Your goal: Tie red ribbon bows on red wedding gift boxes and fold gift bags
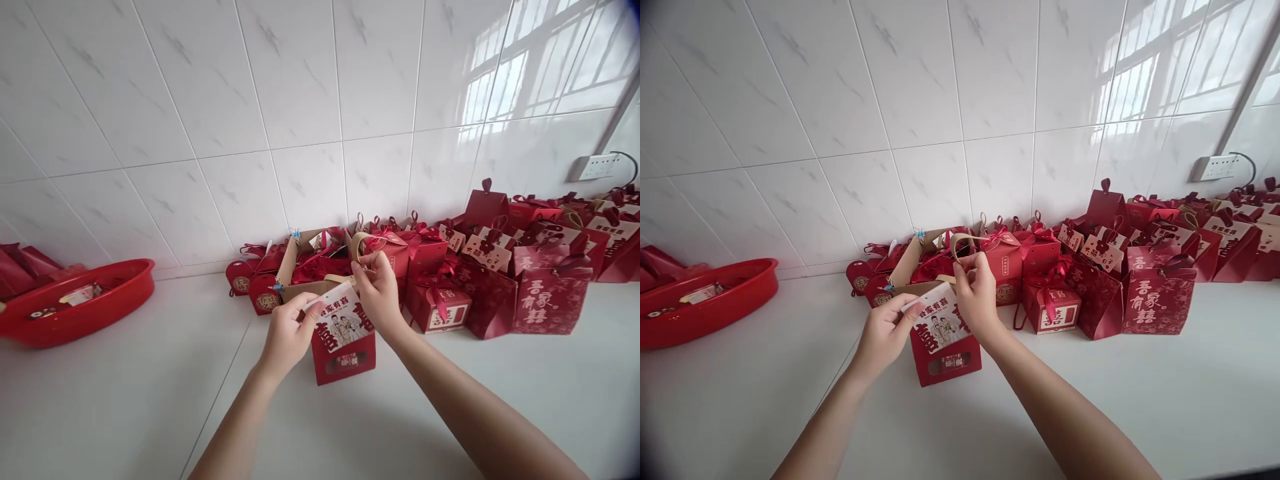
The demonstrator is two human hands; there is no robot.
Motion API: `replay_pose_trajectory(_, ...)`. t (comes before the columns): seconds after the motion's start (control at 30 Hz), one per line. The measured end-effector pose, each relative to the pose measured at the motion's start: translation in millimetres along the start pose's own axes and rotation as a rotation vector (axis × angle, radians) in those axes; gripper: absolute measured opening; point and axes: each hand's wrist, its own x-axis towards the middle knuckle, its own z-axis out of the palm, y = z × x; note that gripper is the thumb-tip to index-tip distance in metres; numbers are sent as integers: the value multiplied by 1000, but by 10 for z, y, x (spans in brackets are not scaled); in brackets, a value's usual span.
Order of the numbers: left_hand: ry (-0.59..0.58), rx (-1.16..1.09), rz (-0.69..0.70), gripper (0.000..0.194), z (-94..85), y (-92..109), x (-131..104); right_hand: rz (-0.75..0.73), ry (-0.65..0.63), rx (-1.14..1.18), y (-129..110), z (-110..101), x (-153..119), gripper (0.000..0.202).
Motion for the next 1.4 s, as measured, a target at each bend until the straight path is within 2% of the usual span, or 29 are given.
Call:
replay_pose_trajectory(0.1, -21, -38, -12, 30, 19, -123, -49, 6, -2, 21, 41, -111, -147, 14)
replay_pose_trajectory(0.23, -22, -127, -29, 28, 67, -143, -98, 60, -5, 102, 116, -220, -280, 21)
replay_pose_trajectory(0.43, 88, -329, -141, 23, 198, -100, -160, 176, -21, 237, 204, -152, -435, 25)
replay_pose_trajectory(0.57, 74, -483, -261, 27, 273, -115, -172, 189, -7, 270, 195, -151, -480, 26)
replay_pose_trajectory(0.7, 55, -409, -235, 23, 245, -129, -173, 206, -36, 286, 132, -211, -451, 26)
replay_pose_trajectory(0.83, -10, -372, -225, 21, 217, -148, -173, 238, -129, 262, 74, -216, -442, 26)
replay_pose_trajectory(0.93, -22, -430, -260, 25, 238, -165, -171, 178, -172, 152, 72, -163, -480, 24)
replay_pose_trajectory(1.13, -40, -511, -255, 28, 282, -171, -174, 71, -118, 30, 98, -118, -536, 18)
replay_pose_trajectory(1.4, -47, -438, -201, 28, 287, -214, -158, 53, -141, 2, 126, -175, -537, 13)
